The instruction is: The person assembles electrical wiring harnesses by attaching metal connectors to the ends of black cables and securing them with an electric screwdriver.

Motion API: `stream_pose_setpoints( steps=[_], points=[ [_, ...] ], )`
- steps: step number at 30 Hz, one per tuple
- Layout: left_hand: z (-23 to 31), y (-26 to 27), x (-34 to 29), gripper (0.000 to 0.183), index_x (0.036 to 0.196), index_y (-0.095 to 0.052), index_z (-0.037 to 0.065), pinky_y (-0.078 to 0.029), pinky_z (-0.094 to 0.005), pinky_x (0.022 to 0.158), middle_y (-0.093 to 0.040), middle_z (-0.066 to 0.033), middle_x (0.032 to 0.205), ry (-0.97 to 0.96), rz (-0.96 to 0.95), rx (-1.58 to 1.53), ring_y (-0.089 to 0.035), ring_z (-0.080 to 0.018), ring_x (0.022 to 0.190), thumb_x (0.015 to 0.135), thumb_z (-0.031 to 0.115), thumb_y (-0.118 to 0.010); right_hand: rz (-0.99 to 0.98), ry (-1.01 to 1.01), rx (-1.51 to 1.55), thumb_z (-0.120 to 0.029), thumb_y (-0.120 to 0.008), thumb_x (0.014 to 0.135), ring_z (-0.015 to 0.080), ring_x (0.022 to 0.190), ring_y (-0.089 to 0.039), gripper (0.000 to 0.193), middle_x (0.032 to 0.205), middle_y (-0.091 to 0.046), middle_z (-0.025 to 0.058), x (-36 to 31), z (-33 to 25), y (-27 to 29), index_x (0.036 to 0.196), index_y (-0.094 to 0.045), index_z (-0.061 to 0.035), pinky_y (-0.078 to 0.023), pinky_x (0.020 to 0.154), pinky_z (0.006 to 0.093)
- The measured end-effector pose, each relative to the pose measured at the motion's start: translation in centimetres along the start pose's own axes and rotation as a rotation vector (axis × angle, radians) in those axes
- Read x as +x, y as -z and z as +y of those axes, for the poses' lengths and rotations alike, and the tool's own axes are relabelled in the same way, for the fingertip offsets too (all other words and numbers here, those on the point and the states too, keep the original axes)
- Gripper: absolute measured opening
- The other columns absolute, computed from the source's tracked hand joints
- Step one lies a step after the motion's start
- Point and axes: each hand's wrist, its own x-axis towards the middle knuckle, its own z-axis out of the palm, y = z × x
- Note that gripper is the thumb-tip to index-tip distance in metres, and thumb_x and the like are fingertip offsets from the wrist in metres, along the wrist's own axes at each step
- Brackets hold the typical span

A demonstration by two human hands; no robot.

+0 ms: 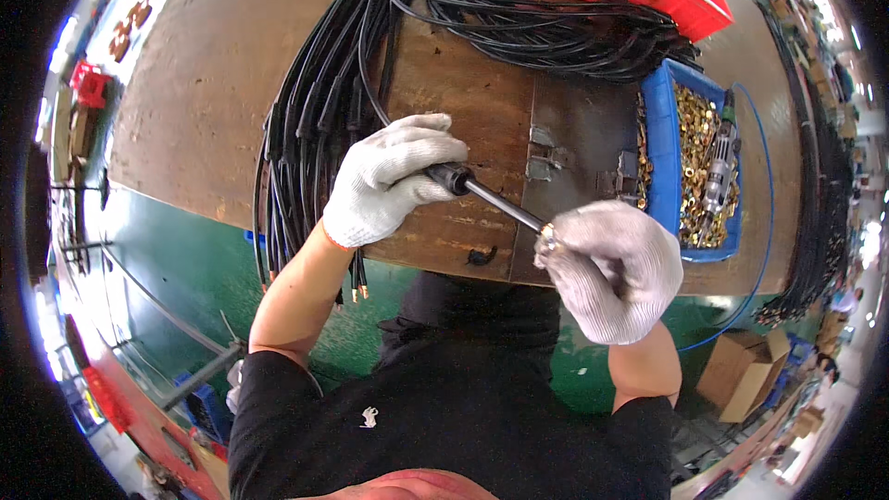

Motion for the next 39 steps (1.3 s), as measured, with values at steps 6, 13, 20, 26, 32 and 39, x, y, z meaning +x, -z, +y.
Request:
stream_pose_setpoints(
  steps=[6, 13, 20, 26, 32, 39],
  points=[
    [1.7, -0.2, 0.7, 0.044, 0.115, -0.078, 0.006, -0.057, -0.0462, 0.101, -0.079, -0.0111, 0.108, -0.001, -0.009, 0.101, -0.073, -0.0377, 0.116, 0.076, 0.025, -0.089, -0.017, -0.161, 0.102, 0.007, -0.080, 0.092, 0.0088, 0.074, -0.073, 0.022, 0.093, -0.078, 0.0116, -0.3, -0.1, 0.0, 0.109, -0.067, 0.0009, -0.054, 0.061, 0.0208],
    [5.5, -1.3, 2.8, 0.043, 0.112, -0.080, 0.006, -0.058, -0.0442, 0.094, -0.079, -0.0116, 0.105, -0.033, -0.034, 0.179, -0.074, -0.0344, 0.104, 0.071, 0.019, -0.089, -0.040, -0.213, 0.035, 0.001, -0.081, 0.094, 0.0101, 0.084, -0.076, 0.017, 0.101, -0.081, 0.0110, -0.3, -0.4, 1.2, 0.109, -0.073, 0.0005, -0.061, 0.072, 0.0266],
    [7.0, -2.8, 3.5, 0.042, 0.113, -0.080, 0.006, -0.057, -0.0427, 0.094, -0.079, -0.0124, 0.106, -0.058, -0.036, 0.266, -0.075, -0.0334, 0.104, 0.073, 0.016, -0.088, 0.004, -0.283, 0.180, 0.001, -0.076, 0.099, 0.0073, 0.080, -0.071, 0.013, 0.099, -0.079, 0.0091, -1.3, 0.4, 1.7, 0.111, -0.073, 0.0026, -0.059, 0.072, 0.0253],
    [7.6, -3.4, 3.8, 0.040, 0.114, -0.080, 0.010, -0.057, -0.0434, 0.087, -0.079, -0.0109, 0.103, -0.047, -0.038, 0.282, -0.074, -0.0334, 0.096, 0.076, 0.019, -0.088, 0.004, -0.338, 0.154, -0.001, -0.077, 0.099, 0.0090, 0.078, -0.072, 0.013, 0.097, -0.079, 0.0083, -1.6, 1.2, 2.7, 0.111, -0.073, 0.0007, -0.059, 0.070, 0.0265],
    [7.7, -3.2, 4.4, 0.044, 0.116, -0.079, 0.006, -0.057, -0.0427, 0.089, -0.078, -0.0114, 0.104, 0.036, -0.165, 0.277, -0.073, -0.0326, 0.096, 0.074, 0.013, -0.088, -0.047, 0.059, -0.245, -0.002, -0.078, 0.096, 0.0167, 0.072, -0.075, 0.016, 0.093, -0.078, 0.0099, -1.2, 3.3, 3.5, 0.111, -0.074, -0.0039, -0.058, 0.066, 0.0305],
    [7.9, -3.5, 5.1, 0.050, 0.119, -0.077, 0.009, -0.057, -0.0429, 0.086, -0.075, -0.0094, 0.099, -0.275, -0.045, 0.596, -0.071, -0.0333, 0.094, 0.072, 0.020, -0.090, -0.016, -0.089, -0.165, -0.005, -0.080, 0.093, 0.0289, 0.078, -0.076, 0.017, 0.098, -0.078, 0.0140, -0.8, 3.4, 3.5, 0.110, -0.075, -0.0060, -0.059, 0.069, 0.0341]
  ],
)
